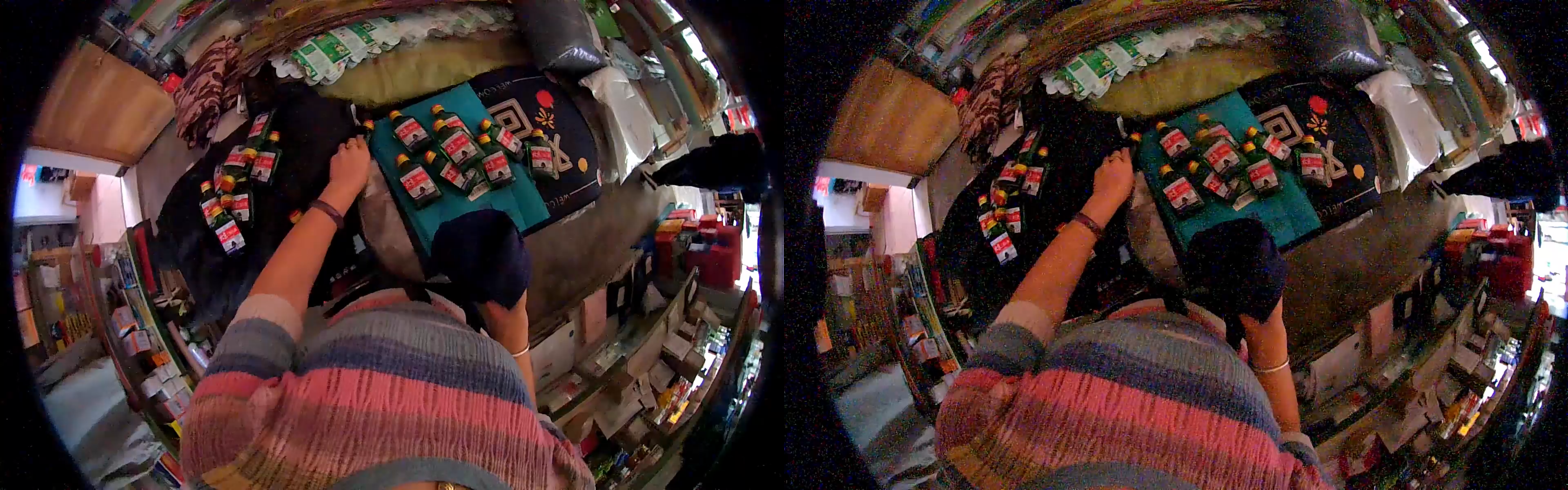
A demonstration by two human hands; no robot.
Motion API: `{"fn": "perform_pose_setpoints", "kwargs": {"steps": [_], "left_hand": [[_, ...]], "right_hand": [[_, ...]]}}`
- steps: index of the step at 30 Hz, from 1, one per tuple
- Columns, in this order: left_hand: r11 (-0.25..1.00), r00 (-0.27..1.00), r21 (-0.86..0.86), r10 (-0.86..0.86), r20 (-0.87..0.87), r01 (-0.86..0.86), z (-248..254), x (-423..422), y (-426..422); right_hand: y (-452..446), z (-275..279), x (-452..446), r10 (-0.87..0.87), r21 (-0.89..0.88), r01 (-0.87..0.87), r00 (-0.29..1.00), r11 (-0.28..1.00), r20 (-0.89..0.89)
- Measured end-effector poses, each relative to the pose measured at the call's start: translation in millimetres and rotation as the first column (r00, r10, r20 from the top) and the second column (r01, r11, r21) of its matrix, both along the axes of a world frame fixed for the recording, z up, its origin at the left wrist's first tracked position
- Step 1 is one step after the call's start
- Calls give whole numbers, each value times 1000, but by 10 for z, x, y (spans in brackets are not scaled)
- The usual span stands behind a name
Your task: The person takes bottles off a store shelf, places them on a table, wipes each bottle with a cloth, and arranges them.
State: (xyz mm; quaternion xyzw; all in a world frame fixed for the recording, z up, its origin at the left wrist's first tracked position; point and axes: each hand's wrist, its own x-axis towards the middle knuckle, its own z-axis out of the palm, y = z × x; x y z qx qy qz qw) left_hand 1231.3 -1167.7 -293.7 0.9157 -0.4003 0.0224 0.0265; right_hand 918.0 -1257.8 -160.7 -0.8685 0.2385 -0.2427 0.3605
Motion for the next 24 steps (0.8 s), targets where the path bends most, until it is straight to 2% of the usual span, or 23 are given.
{"fn": "perform_pose_setpoints", "kwargs": {"steps": [2, 5, 7, 8, 9, 10, 11, 13, 15, 16, 17, 18, 20, 21, 22, 23, 24], "left_hand": [[995, 991, 18, 99, -88, -98, 120, 13, -1], [971, 966, -170, 131, -223, -171, 126, 95, 54], [847, 866, -467, -17, -499, -253, 198, 140, 195], [748, 789, -582, -131, -600, -318, 287, 102, 255], [622, 559, -585, -269, -784, -520, 479, 4, 286], [506, 284, -492, -434, -855, -709, 743, -139, 324], [417, 4, -319, -602, -799, -851, 878, -278, 374], [569, 173, -542, -574, -800, -619, 859, -485, 497], [639, 435, -724, -592, -678, -258, 1008, -767, 627], [632, 580, -775, -623, -525, -23, 1321, -917, 671], [595, 674, -773, -667, -319, 222, 1569, -1077, 673], [635, 692, -765, -601, -400, 110, 1674, -1209, 712], [650, 660, -760, -575, -484, 9, 1694, -1288, 789], [637, 647, -771, -587, -487, -3, 1655, -1265, 751], [624, 633, -782, -599, -490, -15, 1619, -1246, 713], [634, 568, -765, -591, -573, -113, 1563, -1214, 687], [641, 497, -738, -579, -646, -213, 1509, -1186, 668]], "right_hand": [[-6, -26, -26, 19, -34, -20, 1000, 999, -11], [-44, -21, 10, 35, -159, -36, 999, 987, -8], [-66, 35, 123, 0, 83, -10, 994, 996, 112], [-53, 88, 231, -66, 369, -16, 976, 929, 208], [-86, 102, 336, -68, 447, -48, 968, 893, 240], [-119, 114, 442, -76, 520, -80, 959, 850, 271], [-216, 93, 572, 5, 413, -113, 967, 904, 253], [-253, 107, 702, 98, 222, -151, 968, 963, 231], [-167, 155, 824, 134, 51, -150, 962, 987, 239], [-149, 201, 897, 149, -46, -142, 959, 989, 241], [-171, 145, 896, 171, -95, -151, 949, 984, 265], [-201, 85, 899, 193, -144, -157, 938, 977, 287], [-157, -2, 789, 239, 229, -329, 907, 916, 346], [-65, -128, 900, 132, 260, -333, 808, 906, 575], [-42, -191, 932, 123, 232, -303, 812, 924, 571], [-66, -214, 925, 117, 209, -281, 814, 937, 568], [-89, -109, 905, 131, 273, -290, 867, 917, 481]]}}
